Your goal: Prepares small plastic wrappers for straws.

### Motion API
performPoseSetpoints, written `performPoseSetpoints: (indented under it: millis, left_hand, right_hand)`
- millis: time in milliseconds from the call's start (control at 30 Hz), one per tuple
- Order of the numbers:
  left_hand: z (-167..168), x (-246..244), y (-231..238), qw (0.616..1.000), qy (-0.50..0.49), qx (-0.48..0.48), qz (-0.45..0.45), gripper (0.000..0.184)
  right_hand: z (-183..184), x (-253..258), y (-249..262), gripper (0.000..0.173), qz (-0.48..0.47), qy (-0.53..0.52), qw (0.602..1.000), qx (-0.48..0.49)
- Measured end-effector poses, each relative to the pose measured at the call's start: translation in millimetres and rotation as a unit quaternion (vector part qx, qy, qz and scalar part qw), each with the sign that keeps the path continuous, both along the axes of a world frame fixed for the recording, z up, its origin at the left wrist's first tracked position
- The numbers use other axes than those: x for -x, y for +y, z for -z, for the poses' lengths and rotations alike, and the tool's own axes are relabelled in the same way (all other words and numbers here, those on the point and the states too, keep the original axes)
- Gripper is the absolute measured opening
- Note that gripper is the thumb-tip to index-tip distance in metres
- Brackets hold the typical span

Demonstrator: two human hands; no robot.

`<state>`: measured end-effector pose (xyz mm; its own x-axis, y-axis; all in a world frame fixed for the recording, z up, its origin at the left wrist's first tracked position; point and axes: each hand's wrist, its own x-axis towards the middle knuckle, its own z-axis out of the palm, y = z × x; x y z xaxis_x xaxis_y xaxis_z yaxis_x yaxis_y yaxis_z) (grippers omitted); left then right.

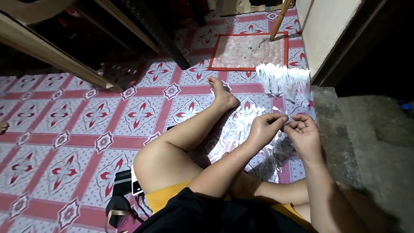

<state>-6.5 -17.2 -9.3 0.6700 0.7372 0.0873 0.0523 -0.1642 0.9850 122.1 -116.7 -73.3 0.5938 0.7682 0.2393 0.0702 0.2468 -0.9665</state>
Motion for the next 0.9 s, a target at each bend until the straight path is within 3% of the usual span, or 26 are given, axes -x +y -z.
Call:
performPoseSetpoints:
  millis: [333,467,567,700,900]
  left_hand:
    - [3,-2,-1,1.0,-0.017,-0.002,-0.003,0.018]
    - [3,-2,-2,0.998,-0.067,0.005,-0.005,0.05]
    - [7,-2,-1,0.997,-0.065,-0.032,0.009,0.063]
    - [32,-7,0,0.993,-0.06,-0.093,0.042,0.069]
    - [54,-14,-2,0.992,-0.047,-0.099,0.058,0.07]
  right_hand:
    - [7,-4,-1,0.046,-0.003,-0.013,0.999,0.031]
    - [12,-6,-1,0.046,0.002,-0.018,0.999,0.031]
    - [18,-13,-3,0.042,-0.001,-0.053,0.998,0.018]
    - [15,-20,-6,0.035,-0.031,-0.03,0.999,-0.018]
    - [16,-21,-5,0.015,-0.038,-0.032,0.998,-0.047]
